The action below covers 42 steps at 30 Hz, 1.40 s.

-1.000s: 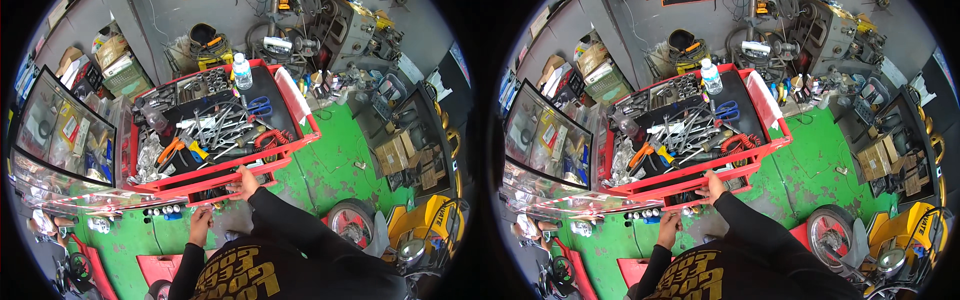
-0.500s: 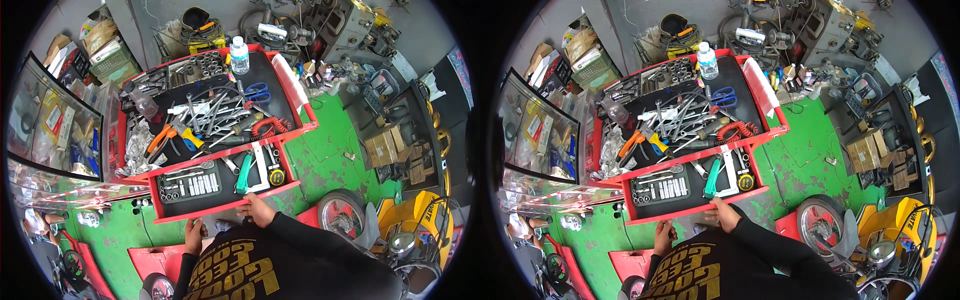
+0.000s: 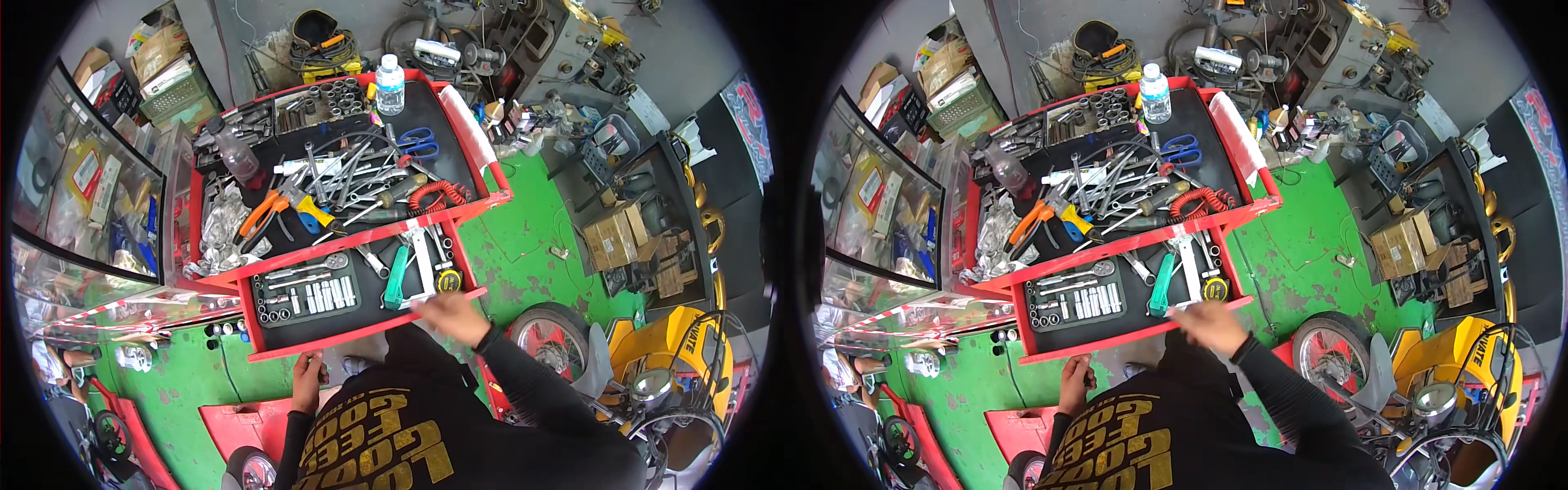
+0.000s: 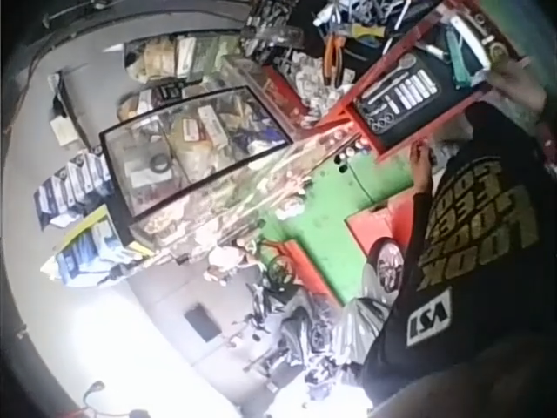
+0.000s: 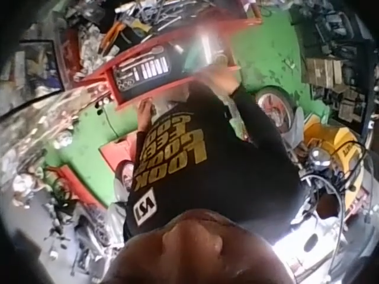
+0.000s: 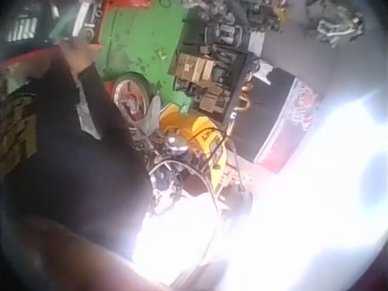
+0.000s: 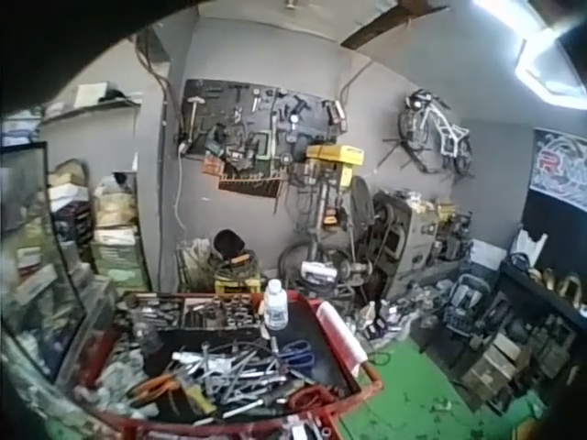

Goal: Adjusting or repairing the front wheel and brake components of a motorcycle.

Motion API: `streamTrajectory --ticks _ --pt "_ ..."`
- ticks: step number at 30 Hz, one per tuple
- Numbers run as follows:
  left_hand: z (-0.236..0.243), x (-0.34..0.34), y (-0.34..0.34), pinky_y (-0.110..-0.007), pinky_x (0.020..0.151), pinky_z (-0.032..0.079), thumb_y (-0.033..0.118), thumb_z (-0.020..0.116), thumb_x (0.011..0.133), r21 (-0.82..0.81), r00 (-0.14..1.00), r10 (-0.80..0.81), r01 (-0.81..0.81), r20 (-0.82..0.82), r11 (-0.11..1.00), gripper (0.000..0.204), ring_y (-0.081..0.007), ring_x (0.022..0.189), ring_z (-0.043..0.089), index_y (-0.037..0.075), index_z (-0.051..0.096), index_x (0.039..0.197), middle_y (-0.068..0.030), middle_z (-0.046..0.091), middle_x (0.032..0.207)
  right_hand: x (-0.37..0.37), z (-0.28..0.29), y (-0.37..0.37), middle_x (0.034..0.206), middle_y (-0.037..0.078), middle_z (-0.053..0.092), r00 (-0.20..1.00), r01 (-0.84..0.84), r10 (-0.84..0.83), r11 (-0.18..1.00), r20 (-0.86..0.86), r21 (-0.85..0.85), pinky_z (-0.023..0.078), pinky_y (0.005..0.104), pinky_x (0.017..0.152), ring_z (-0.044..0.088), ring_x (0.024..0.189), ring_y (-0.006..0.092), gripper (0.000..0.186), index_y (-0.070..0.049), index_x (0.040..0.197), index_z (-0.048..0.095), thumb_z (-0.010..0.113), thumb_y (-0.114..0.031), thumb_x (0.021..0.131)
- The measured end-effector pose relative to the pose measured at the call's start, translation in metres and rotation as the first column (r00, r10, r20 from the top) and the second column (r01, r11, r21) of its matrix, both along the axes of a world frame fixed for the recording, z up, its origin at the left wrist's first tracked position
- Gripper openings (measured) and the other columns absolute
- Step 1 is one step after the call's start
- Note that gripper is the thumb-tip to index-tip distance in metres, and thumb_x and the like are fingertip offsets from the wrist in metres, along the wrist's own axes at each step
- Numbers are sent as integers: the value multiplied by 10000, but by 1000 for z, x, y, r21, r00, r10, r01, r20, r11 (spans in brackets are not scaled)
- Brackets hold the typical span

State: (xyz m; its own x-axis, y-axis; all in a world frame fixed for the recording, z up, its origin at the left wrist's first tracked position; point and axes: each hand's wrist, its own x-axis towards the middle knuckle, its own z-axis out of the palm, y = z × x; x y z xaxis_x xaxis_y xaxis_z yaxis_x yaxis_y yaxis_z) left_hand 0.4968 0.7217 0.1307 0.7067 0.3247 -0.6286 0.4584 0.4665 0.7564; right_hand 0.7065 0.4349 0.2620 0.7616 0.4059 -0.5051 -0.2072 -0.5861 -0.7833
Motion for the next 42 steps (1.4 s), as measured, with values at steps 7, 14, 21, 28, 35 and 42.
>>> streamTrajectory --ticks 7,14,21,28,35,42 --pt "-7 -28 4 -253 523 397 225 542 1018 17 1000 0 -1 22 1000 188 -120 574 490 67 586 1112 -19 525 700 78 -58 -29 1216 115 609 386 339 517 691 764 -638 448 468 825 523 1038 312 124 -127 825 741 697 -235 784" --pt "1 -52 1 -253 522 397 220 539 1018 23 998 62 -63 31 998 196 -123 572 491 61 586 1123 -25 524 697 92 -92 -25 1286 124 552 476 283 630 552 614 -785 425 503 847 476 1122 326 163 -131 880 754 699 -229 762" --pt "-2 -81 1 -259 527 402 211 533 1018 6 989 142 -142 42 990 203 -136 572 495 53 587 1134 -32 520 690 98 -87 -30 1345 106 542 608 167 558 605 565 -778 438 489 851 471 1166 327 202 -143 897 756 710 -246 730" --pt "21 -86 2 -265 541 408 199 526 1017 14 987 150 -151 60 988 200 -146 575 499 49 588 1132 -37 522 684 71 -55 -34 1219 113 632 396 309 554 670 732 -675 464 469 865 535 1113 307 150 -105 834 750 702 -208 736" --pt "66 -55 2 -261 557 412 171 540 997 50 980 9 -19 199 999 229 -143 622 514 53 578 1189 -36 540 761 36 30 -44 841 133 681 654 139 156 937 740 -320 495 363 714 628 828 291 192 -15 779 711 691 -206 775" --pt "140 -1 -13 -270 744 472 88 683 886 561 810 -423 146 405 815 384 -161 763 546 48 585 1256 -44 582 844 -33 107 4 702 132 641 538 -3 34 999 843 -38 460 380 615 554 617 310 180 22 749 661 676 -138 830"
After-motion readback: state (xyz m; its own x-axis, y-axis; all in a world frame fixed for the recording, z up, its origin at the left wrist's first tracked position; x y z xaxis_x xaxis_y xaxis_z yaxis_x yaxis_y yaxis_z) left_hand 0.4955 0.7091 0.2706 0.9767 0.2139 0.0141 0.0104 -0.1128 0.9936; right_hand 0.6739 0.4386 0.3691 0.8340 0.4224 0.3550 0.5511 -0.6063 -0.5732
